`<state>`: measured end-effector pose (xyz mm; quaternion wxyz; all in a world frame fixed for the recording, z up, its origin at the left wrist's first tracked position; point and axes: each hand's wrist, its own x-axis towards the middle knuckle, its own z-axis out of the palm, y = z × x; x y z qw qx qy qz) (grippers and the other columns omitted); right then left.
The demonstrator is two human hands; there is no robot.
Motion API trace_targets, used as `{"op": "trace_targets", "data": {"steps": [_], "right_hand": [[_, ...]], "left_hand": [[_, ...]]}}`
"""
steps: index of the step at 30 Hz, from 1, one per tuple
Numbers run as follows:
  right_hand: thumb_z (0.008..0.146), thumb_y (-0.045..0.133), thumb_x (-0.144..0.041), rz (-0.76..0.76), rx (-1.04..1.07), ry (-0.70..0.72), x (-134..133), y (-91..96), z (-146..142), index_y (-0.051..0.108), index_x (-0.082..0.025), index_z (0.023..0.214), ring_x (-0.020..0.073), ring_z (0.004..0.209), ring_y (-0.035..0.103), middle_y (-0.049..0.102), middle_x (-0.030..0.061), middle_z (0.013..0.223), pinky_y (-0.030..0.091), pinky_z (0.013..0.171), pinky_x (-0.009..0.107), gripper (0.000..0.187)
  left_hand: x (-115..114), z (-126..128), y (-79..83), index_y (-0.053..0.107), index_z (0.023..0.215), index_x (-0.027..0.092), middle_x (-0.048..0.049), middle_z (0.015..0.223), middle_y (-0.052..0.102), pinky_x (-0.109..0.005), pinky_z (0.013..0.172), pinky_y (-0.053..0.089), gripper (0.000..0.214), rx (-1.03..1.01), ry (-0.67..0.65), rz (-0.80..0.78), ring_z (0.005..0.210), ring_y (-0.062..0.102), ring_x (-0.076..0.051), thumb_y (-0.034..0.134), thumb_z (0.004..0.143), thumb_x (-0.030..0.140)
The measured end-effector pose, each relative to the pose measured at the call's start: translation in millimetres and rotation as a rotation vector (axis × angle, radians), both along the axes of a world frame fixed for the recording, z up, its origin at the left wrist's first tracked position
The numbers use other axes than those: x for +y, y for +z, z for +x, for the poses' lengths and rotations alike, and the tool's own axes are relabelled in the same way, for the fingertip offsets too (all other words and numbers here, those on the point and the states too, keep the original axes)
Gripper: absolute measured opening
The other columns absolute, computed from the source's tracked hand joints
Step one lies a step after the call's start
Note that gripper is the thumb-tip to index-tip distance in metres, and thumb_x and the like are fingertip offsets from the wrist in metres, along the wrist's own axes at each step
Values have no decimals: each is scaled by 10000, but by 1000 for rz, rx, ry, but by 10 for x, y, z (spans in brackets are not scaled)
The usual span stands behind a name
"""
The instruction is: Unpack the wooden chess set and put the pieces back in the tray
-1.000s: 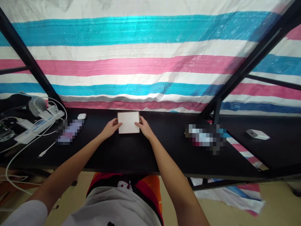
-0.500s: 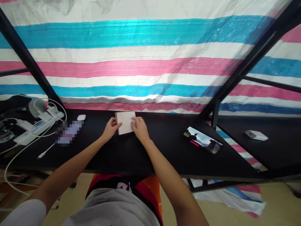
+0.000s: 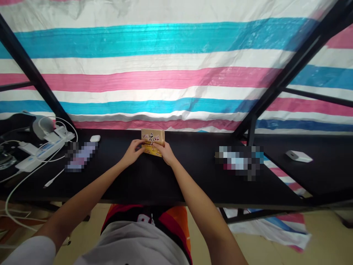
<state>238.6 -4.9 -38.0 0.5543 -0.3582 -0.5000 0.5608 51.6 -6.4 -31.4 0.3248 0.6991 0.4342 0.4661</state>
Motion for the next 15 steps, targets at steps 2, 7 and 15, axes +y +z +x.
{"op": "trace_targets", "data": {"steps": [2, 7, 15], "right_hand": [[692, 695, -427, -50, 18, 27, 1, 4, 20, 632, -154, 990, 282, 916, 668, 702, 108, 970, 530, 831, 433, 408], [711, 672, -450, -72, -96, 45, 25, 1, 93, 643, -150, 981, 268, 875, 679, 709, 104, 963, 534, 827, 414, 404], [760, 606, -527, 48, -531, -77, 81, -40, 212, 655, -175, 1023, 256, 996, 632, 693, 78, 1053, 490, 870, 392, 442]], "left_hand": [[116, -79, -50, 558, 1204, 184, -128, 1203, 539, -441, 935, 450, 504, -81, 119, -148, 1136, 521, -272, 689, 730, 295], [173, -198, -54, 613, 1091, 141, -109, 996, 679, -381, 772, 527, 461, -245, -142, -428, 868, 652, -231, 695, 724, 408], [86, -211, 105, 640, 1059, 115, -103, 978, 689, -329, 714, 524, 503, -336, -79, -437, 816, 654, -207, 725, 679, 435]]}}
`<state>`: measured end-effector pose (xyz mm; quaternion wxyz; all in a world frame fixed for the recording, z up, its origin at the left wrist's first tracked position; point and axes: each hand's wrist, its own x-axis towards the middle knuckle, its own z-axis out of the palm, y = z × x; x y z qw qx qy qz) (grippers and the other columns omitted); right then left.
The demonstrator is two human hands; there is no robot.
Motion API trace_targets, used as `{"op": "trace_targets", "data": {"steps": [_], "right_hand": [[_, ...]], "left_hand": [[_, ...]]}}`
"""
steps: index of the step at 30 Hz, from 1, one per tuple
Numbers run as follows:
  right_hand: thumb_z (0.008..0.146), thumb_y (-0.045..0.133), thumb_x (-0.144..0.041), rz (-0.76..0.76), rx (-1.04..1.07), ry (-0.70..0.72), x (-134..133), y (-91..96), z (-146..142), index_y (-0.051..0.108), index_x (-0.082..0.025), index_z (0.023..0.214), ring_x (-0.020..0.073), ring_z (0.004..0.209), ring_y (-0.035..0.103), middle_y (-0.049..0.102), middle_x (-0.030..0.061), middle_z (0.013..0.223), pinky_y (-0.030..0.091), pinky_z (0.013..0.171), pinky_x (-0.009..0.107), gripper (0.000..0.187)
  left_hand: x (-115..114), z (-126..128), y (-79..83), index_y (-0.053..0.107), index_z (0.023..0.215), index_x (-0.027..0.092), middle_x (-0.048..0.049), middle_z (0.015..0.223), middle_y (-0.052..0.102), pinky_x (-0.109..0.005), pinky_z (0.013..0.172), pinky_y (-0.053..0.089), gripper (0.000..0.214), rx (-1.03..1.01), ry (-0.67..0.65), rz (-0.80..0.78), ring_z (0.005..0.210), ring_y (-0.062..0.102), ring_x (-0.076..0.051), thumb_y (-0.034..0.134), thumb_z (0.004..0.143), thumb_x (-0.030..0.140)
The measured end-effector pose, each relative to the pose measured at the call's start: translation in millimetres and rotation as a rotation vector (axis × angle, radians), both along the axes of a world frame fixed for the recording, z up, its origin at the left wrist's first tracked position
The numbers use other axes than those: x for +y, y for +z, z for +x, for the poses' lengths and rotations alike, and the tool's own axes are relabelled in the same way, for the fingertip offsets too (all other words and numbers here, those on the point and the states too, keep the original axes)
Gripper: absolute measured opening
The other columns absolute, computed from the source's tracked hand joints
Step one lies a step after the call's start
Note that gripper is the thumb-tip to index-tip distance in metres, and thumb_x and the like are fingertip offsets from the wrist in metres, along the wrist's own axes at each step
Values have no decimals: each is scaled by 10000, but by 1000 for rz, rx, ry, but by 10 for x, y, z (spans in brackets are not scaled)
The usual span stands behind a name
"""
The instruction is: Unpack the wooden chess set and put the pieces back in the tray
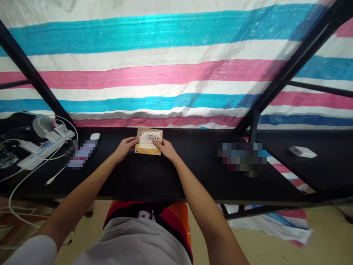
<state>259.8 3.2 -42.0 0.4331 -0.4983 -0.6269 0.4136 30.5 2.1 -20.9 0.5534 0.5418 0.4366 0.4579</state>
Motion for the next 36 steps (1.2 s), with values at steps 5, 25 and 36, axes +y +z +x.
{"op": "trace_targets", "data": {"steps": [5, 25, 36], "right_hand": [[756, 605, -538, 81, -140, -31, -26, 36, 33, 667, -198, 1019, 239, 912, 642, 700, 59, 983, 487, 836, 373, 434], [729, 611, -327, -165, 512, 209, -77, 133, -13, 575, -256, 1035, 148, 812, 600, 612, 1, 878, 502, 722, 291, 315], [678, 675, -408, 256, -44, -142, 31, -5, -89, 575, -226, 936, 199, 880, 577, 550, 64, 1071, 505, 766, 383, 331]], "left_hand": [[27, -10, -44, 635, 1110, 126, -102, 994, 682, -343, 733, 519, 494, 73, -26, 48, 901, 639, -240, 683, 716, 421], [-29, -13, 47, 459, 1319, 205, -57, 952, 667, -275, 668, 514, 642, -203, 25, 28, 777, 627, -163, 652, 721, 335], [-118, 113, 20, 535, 1251, 128, -112, 1127, 638, -273, 700, 528, 661, 24, 210, 273, 828, 646, -180, 745, 645, 285]]}}
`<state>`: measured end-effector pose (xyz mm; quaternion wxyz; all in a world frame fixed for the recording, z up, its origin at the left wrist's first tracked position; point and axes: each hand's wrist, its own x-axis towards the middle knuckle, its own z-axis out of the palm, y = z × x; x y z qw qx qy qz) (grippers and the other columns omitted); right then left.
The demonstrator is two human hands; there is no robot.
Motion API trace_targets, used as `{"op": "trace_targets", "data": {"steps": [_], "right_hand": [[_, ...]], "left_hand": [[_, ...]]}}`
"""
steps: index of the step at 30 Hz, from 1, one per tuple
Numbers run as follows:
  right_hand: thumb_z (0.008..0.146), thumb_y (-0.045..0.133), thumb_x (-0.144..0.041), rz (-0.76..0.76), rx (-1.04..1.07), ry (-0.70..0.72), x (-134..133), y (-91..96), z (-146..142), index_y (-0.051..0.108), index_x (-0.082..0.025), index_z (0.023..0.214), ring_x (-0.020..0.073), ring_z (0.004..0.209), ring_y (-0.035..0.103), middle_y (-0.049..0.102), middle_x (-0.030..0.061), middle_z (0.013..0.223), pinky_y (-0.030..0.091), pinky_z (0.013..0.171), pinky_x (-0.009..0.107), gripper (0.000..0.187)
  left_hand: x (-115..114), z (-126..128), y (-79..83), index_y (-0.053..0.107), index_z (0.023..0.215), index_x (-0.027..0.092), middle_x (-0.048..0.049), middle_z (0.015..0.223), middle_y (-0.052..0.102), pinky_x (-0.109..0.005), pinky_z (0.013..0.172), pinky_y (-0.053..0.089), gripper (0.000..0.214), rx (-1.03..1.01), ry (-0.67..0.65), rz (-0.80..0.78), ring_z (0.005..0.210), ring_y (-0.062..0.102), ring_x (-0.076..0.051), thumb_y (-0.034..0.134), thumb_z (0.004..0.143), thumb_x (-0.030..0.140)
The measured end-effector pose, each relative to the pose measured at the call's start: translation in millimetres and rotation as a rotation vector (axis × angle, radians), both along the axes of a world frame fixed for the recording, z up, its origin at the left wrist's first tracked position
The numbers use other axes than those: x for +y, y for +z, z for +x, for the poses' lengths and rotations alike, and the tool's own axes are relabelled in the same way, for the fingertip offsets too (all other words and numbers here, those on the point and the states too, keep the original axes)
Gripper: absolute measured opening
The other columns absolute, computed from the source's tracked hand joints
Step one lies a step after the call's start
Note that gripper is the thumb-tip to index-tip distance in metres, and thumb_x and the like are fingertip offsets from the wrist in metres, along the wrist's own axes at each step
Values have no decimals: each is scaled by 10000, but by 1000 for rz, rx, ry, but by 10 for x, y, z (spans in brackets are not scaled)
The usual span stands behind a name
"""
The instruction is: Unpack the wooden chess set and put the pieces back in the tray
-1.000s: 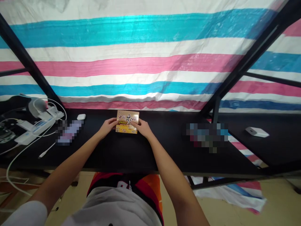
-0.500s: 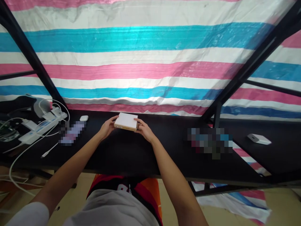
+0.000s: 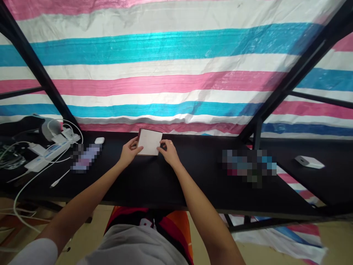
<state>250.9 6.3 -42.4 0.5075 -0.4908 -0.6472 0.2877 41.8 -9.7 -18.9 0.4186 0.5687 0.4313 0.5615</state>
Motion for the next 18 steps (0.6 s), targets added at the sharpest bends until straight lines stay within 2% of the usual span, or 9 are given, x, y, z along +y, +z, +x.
{"op": "trace_targets", "data": {"steps": [2, 4, 6, 9, 10, 12, 15, 17, 18], "right_hand": [[704, 660, -445, -34, -6, 65, -27, 21, -24, 592, -226, 992, 185, 869, 580, 518, 78, 1144, 517, 755, 374, 368], [743, 622, -484, -131, 100, 181, -80, 65, -58, 571, -242, 1098, 182, 915, 582, 493, 82, 1223, 530, 755, 360, 433], [764, 602, -502, -241, 238, 319, -149, 121, -102, 528, -269, 1199, 196, 1009, 572, 505, 72, 1254, 531, 801, 363, 498], [763, 620, -494, -317, 407, 527, -239, 173, -186, 494, -287, 1266, 218, 1108, 555, 559, 55, 1243, 499, 899, 383, 559], [757, 633, -485, -311, 433, 551, -254, 172, -215, 513, -276, 1252, 224, 1116, 557, 578, 56, 1229, 488, 921, 384, 550], [743, 658, -467, -282, 445, 483, -251, 144, -262, 575, -234, 1171, 230, 1101, 572, 620, 66, 1178, 470, 946, 374, 495], [762, 632, -468, -261, 475, 248, -184, 82, -268, 582, -218, 1115, 219, 1073, 594, 643, 64, 1145, 475, 935, 355, 436], [782, 607, -459, -281, 517, 162, -142, 71, -217, 542, -243, 1144, 206, 1044, 612, 645, 50, 1143, 496, 896, 346, 427], [787, 604, -447, -307, 533, 165, -132, 81, -177, 529, -254, 1152, 203, 1017, 625, 650, 44, 1130, 507, 873, 343, 420]], "left_hand": [[-50, 46, 0, 546, 1249, 163, -81, 1112, 635, -256, 680, 524, 612, 117, 52, 97, 788, 634, -151, 718, 672, 273], [-96, 84, -5, 546, 1254, 201, -61, 1109, 630, -248, 665, 522, 572, 238, 103, 199, 778, 616, -138, 691, 705, 271], [-138, 113, -9, 526, 1279, 222, -61, 1132, 619, -279, 727, 524, 562, 336, 118, 305, 840, 606, -154, 671, 739, 278], [-209, 157, -8, 534, 1278, 238, -75, 1195, 581, -373, 925, 463, 553, 460, 13, 447, 1041, 560, -215, 683, 750, 307], [-236, 174, -3, 549, 1266, 242, -80, 1209, 568, -395, 975, 426, 546, 494, -43, 467, 1096, 534, -232, 693, 745, 318], [-286, 204, 17, 583, 1234, 244, -88, 1234, 553, -411, 1035, 366, 499, 533, -150, 462, 1163, 491, -254, 688, 753, 329], [-304, 213, 65, 626, 1180, 243, -81, 1224, 581, -425, 1061, 325, 359, 532, -259, 386, 1177, 479, -260, 592, 833, 323], [-253, 179, 88, 660, 1116, 238, -74, 1141, 627, -433, 1048, 331, 291, 516, -246, 326, 1133, 503, -252, 507, 884, 325], [-211, 149, 91, 667, 1099, 232, -74, 1117, 633, -429, 1042, 335, 291, 503, -198, 302, 1115, 511, -245, 478, 898, 327]]}}
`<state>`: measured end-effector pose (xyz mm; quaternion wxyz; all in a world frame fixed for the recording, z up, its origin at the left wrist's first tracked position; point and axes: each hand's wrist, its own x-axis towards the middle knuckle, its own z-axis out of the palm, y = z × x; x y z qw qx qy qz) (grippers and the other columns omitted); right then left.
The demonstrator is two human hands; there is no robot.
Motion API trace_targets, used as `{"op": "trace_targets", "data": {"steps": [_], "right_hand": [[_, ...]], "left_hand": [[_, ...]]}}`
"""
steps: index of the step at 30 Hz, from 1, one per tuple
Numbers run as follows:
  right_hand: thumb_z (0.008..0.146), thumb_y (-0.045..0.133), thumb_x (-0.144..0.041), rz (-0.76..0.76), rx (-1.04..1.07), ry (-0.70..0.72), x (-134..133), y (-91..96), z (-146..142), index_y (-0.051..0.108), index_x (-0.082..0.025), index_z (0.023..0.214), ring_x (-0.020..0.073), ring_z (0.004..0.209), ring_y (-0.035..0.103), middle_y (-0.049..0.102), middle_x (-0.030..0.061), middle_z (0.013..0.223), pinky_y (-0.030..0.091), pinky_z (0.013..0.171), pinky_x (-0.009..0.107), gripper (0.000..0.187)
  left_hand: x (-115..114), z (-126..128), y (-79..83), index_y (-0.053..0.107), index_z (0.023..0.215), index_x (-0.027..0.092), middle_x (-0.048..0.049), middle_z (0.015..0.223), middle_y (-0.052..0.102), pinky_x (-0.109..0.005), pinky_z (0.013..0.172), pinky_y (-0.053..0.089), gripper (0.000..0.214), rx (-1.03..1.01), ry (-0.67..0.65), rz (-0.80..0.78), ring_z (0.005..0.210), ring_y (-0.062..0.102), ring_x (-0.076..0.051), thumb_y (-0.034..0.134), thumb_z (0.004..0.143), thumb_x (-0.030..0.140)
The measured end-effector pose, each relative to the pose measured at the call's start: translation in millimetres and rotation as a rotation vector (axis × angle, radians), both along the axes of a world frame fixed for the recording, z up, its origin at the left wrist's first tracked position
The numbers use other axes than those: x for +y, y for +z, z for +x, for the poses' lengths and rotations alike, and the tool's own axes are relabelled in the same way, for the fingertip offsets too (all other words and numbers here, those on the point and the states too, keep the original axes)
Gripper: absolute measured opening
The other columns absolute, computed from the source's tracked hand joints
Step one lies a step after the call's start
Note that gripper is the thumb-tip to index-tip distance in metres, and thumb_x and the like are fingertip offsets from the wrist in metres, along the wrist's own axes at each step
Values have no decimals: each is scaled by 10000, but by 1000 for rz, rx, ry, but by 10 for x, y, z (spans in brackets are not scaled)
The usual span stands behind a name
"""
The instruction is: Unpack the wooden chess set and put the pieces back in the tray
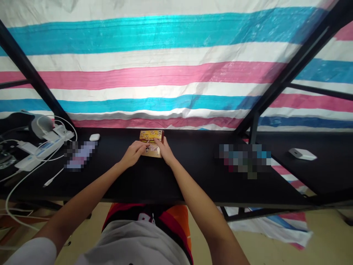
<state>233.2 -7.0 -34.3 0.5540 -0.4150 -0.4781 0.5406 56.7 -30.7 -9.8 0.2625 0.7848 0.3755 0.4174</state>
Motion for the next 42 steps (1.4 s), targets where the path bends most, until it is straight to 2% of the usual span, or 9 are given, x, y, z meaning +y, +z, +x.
{"op": "trace_targets", "data": {"steps": [4, 8, 11, 16, 22, 26, 31, 37, 42], "right_hand": [[772, 640, -379, -141, 6, 244, -55, 112, 169, 571, -226, 1092, 213, 866, 670, 691, 57, 1013, 529, 787, 344, 361], [743, 682, -340, -242, -60, 394, -141, 200, 230, 626, -181, 1019, 217, 783, 670, 709, 80, 921, 529, 734, 335, 324], [786, 626, -433, -316, -64, 408, -132, 218, 236, 636, -161, 969, 213, 762, 665, 708, 94, 885, 527, 717, 326, 328], [847, 348, -667, -292, 103, 272, -19, 223, 314, 575, -208, 998, 222, 839, 661, 691, 87, 889, 532, 731, 353, 534], [763, 652, -433, -267, 17, 293, -46, 173, 281, 520, -238, 1045, 204, 884, 650, 674, 70, 978, 524, 774, 355, 368], [724, 692, -354, -143, -48, 150, -7, 116, 281, 506, -269, 1080, 165, 817, 643, 661, 29, 1007, 519, 685, 295, 410], [765, 614, -418, -97, -14, 61, 134, 0, 350, 505, -272, 1074, 155, 803, 634, 653, 8, 949, 508, 675, 288, 359], [742, 628, -484, 40, -342, -141, 175, -104, 340, 437, -233, 1297, 201, 864, 620, 674, 39, 940, 478, 816, 373, 638], [822, 535, -498, 133, -644, -176, 157, -134, 289, 622, -242, 1095, 253, 1015, 588, 677, 76, 990, 384, 952, 406, 385]], "left_hand": [[198, -159, -38, 593, 1212, 212, -93, 1254, 545, -376, 985, 396, 393, -139, 202, -58, 1161, 487, -239, 556, 847, 352], [259, -233, -77, 603, 1205, 175, -112, 1142, 640, -377, 854, 485, 500, -200, 1, -417, 1035, 588, -270, 659, 766, 406], [229, -198, -78, 675, 1078, 143, -107, 1010, 699, -390, 825, 499, 462, -231, -78, -592, 922, 637, -269, 715, 716, 426], [257, -159, -86, 655, 1043, 110, -118, 1008, 698, -368, 806, 522, 466, -598, 101, -663, 900, 653, -248, 759, 678, 380], [227, -118, -107, 569, 1064, 120, -142, 1058, 670, -381, 817, 532, 423, -834, 95, -824, 901, 667, -235, 743, 692, 222], [179, -116, -52, 582, 1055, 147, -128, 1000, 687, -362, 798, 526, 437, -634, 4, -898, 859, 678, -234, 743, 701, 346], [213, -212, -27, 651, 813, 126, -137, 804, 696, -273, 534, 496, 625, -367, -28, -984, 646, 673, -218, 438, 772, 712], [273, -294, -103, 661, 739, 134, -82, 653, 682, -223, 327, 242, 502, -50, 118, -783, 352, 532, -133, 564, 735, 626], [226, -295, -102, 576, 450, 176, -36, 408, 542, -242, 428, 347, 496, 199, 209, -555, 372, 506, -146, 623, 679, 613]]}}
